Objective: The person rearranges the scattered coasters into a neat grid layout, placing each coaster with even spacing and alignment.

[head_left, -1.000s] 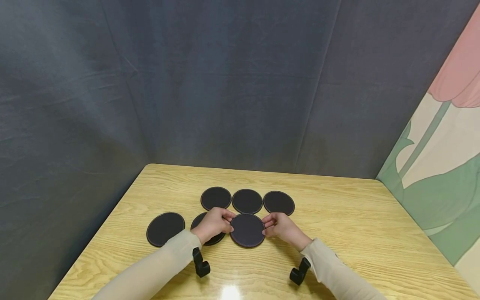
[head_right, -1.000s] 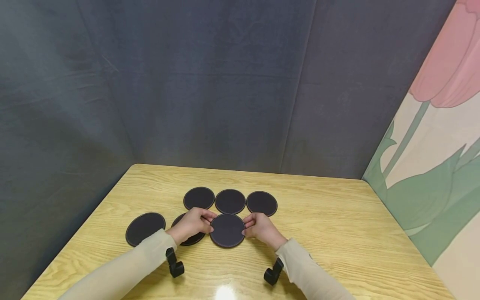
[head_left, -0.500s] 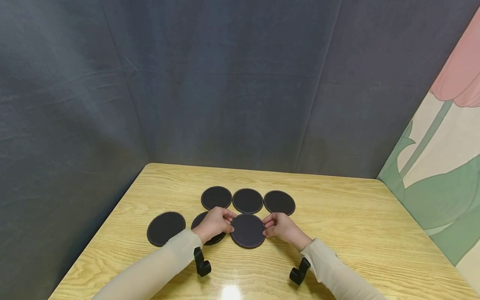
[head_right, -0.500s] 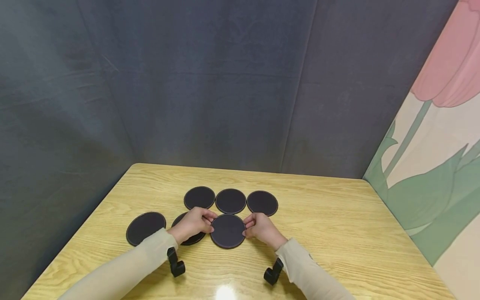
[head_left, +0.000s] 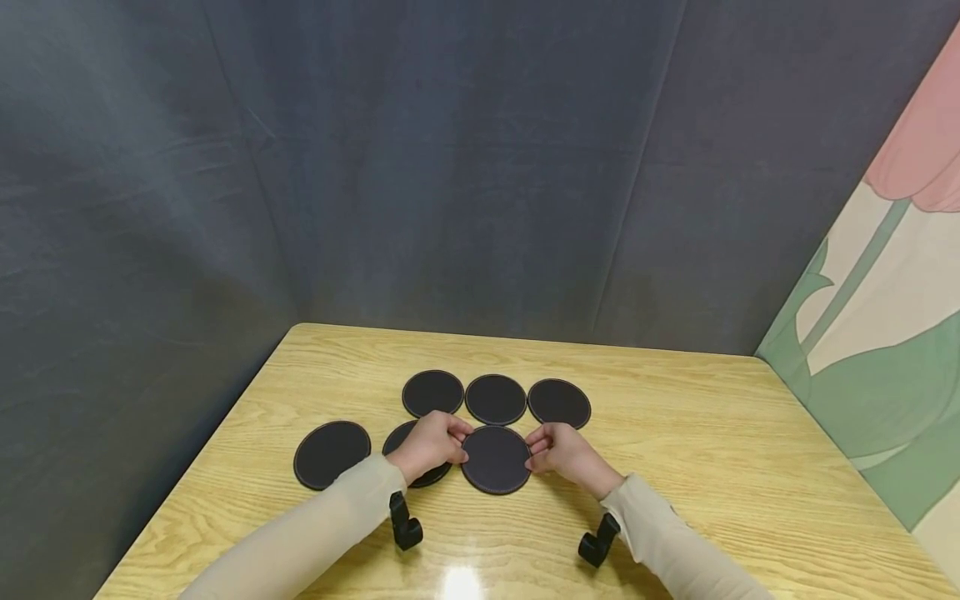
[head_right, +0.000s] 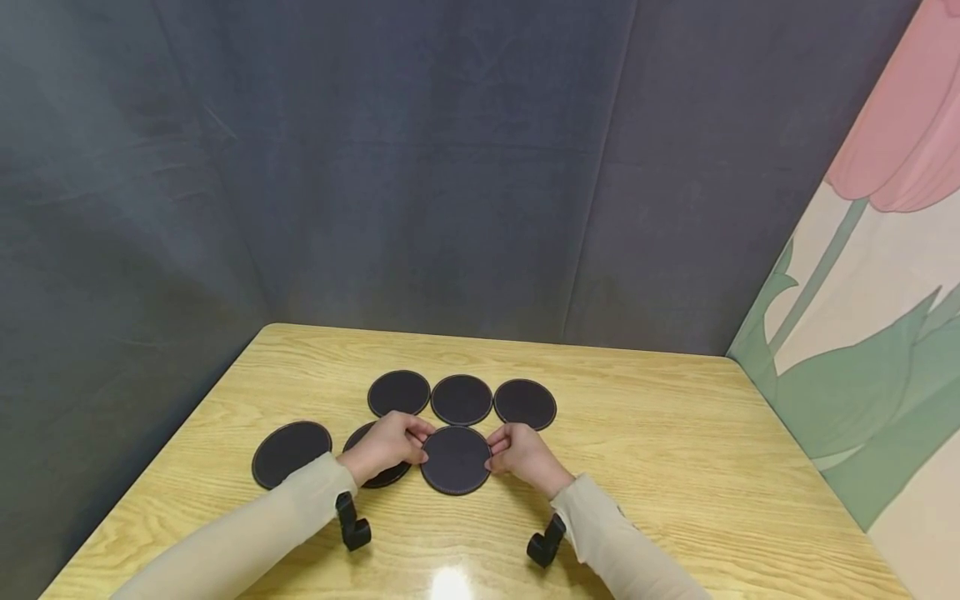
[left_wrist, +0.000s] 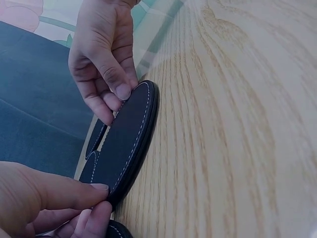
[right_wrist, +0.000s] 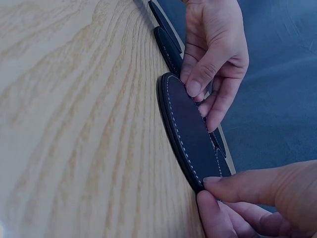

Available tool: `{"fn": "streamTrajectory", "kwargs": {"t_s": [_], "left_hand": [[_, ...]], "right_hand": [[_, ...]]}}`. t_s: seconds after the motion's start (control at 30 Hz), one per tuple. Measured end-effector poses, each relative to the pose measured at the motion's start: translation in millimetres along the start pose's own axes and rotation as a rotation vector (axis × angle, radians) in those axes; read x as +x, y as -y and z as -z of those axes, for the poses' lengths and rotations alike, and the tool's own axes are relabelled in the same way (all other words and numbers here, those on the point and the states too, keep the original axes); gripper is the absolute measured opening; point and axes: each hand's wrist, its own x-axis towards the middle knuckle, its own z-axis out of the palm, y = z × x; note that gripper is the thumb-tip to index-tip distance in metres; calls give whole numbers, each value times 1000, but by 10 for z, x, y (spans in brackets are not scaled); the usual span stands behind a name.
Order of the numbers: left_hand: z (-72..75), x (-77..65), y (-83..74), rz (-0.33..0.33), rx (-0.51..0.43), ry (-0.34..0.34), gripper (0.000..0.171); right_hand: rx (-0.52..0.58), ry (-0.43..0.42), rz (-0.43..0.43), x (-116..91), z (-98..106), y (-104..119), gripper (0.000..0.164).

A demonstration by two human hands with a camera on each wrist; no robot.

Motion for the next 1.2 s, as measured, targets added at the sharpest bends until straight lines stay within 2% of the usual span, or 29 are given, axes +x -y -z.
{"fn": "streamTrajectory", "kwargs": {"t_s": [0.57, 1.03, 1.2], "left_hand": [[-9, 1, -26, 7, 65, -11, 39], [2, 20, -10, 10, 58, -1, 38], [5, 4, 6, 3, 26, 3, 38]], "right_hand": [[-5, 2, 14, 19, 4, -10, 31], [-9, 1, -8, 33, 12, -11, 30], [-9, 3, 1, 31, 20, -24, 31]]}}
